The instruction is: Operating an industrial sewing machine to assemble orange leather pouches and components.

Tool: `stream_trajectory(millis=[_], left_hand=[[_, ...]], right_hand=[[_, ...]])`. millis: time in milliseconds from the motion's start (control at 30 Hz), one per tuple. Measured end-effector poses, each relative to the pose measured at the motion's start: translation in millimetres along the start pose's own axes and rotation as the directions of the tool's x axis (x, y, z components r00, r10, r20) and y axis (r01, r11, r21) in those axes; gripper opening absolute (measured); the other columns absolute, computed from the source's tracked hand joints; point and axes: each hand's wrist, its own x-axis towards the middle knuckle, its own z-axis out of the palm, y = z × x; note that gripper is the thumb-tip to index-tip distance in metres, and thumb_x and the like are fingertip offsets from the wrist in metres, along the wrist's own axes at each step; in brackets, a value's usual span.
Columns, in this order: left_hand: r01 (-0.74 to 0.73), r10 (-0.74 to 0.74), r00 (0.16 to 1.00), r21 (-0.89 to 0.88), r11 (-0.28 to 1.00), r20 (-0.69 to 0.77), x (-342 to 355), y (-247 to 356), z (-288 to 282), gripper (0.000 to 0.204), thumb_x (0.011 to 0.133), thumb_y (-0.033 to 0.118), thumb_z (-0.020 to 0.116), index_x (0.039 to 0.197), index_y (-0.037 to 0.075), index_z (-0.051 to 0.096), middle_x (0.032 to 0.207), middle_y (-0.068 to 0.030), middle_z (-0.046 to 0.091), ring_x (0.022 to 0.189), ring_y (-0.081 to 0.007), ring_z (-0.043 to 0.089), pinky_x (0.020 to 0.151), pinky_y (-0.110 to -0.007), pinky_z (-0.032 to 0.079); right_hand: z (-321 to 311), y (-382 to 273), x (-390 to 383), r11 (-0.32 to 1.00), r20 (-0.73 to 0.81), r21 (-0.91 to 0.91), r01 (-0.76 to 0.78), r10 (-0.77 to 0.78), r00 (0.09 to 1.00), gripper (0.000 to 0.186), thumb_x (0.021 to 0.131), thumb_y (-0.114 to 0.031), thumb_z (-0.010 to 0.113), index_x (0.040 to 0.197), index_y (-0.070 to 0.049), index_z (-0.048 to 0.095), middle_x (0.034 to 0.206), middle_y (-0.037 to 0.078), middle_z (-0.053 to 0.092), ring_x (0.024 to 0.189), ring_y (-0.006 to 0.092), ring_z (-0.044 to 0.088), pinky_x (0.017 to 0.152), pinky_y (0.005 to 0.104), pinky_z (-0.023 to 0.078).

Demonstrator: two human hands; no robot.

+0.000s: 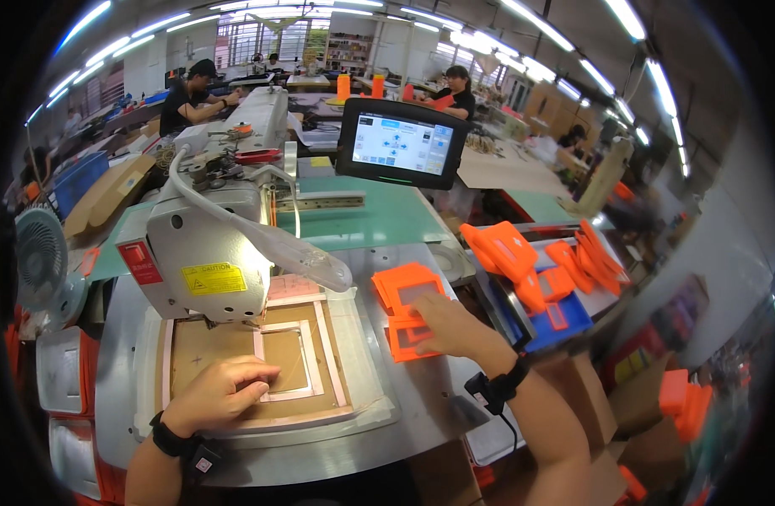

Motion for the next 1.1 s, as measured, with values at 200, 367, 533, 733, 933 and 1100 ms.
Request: stream_trajectory(millis=[200, 367, 533, 733, 933, 1100], left_hand=[[-0.040, 0.041, 0.999, 0.049, 0.998, -0.029, -1.6, -9.8, 1.9, 0.029, 0.089, 0.010, 0.060, 0.115, -0.003, 0.066, 0.103, -0.0164, 0.068, 0.092, -0.0288, 0.065, 0.082, -0.035, 0.051], [-0.033, 0.034, 0.999, 0.057, 0.998, -0.033, 1.2, -2.2, 2.8, 0.029, 0.089, 0.013, 0.058, 0.113, -0.002, 0.067, 0.104, -0.0193, 0.068, 0.096, -0.0348, 0.063, 0.085, -0.040, 0.050], [-0.041, 0.044, 0.998, 0.071, 0.997, -0.042, 1.7, -2.1, 2.3, 0.028, 0.087, 0.012, 0.059, 0.109, -0.003, 0.068, 0.101, -0.0186, 0.068, 0.094, -0.0342, 0.064, 0.085, -0.039, 0.051], [-0.063, 0.072, 0.997, 0.240, 0.969, -0.029, 0.0, -0.2, 1.3, 0.026, 0.087, 0.014, 0.060, 0.106, -0.001, 0.069, 0.109, -0.0175, 0.066, 0.102, -0.0340, 0.059, 0.091, -0.041, 0.048], [-0.018, 0.058, 0.995, 0.410, 0.912, -0.086, -12.5, -14.8, 5.4, 0.030, 0.088, 0.013, 0.061, 0.114, 0.001, 0.067, 0.122, -0.0163, 0.059, 0.110, -0.0339, 0.055, 0.096, -0.041, 0.045], [0.019, 0.019, 0.996, 0.430, 0.903, -0.084, -10.3, -22.5, 6.0, 0.030, 0.088, 0.010, 0.061, 0.117, 0.003, 0.067, 0.123, -0.0167, 0.058, 0.111, -0.0345, 0.056, 0.096, -0.041, 0.046]], right_hand=[[-0.3, -8.0, 0.4, 0.997, -0.007, -0.038, -0.062, 0.062, 0.998, 0.056, 0.066, -0.021, 0.084, 0.110, -0.003, 0.054, 0.109, 0.016, 0.056, 0.107, 0.0362, 0.055, 0.089, 0.0432, 0.047], [3.2, 14.1, 0.1, 1.000, 0.010, 0.010, -0.001, 0.001, 1.000, 0.054, 0.064, -0.020, 0.086, 0.103, -0.003, 0.052, 0.101, 0.017, 0.055, 0.098, 0.0353, 0.056, 0.083, 0.0413, 0.047], [0.1, 16.2, 12.7, 0.993, 0.038, 0.088, -0.073, 0.070, 0.997, 0.050, 0.062, -0.024, 0.086, 0.092, -0.004, 0.052, 0.090, 0.015, 0.056, 0.085, 0.0332, 0.056, 0.073, 0.0408, 0.045], [-24.1, 13.9, -4.0, 0.979, 0.096, 0.135, -0.152, 0.140, 0.985, 0.033, 0.073, -0.016, 0.079, 0.090, -0.004, 0.054, 0.077, 0.011, 0.059, 0.073, 0.0238, 0.059, 0.061, 0.0361, 0.045], [-62.8, -60.9, 3.1, 0.744, 0.137, 0.641, -0.186, 0.128, 0.982, 0.027, 0.085, -0.008, 0.068, 0.107, -0.006, 0.052, 0.071, 0.004, 0.058, 0.060, 0.0126, 0.057, 0.053, 0.0274, 0.045], [-5.3, -104.4, 48.3, 0.349, 0.302, 0.893, -0.285, 0.006, 0.953, 0.042, 0.092, -0.005, 0.063, 0.129, -0.004, 0.043, 0.072, 0.005, 0.059, 0.054, 0.0105, 0.057, 0.047, 0.0246, 0.047]])
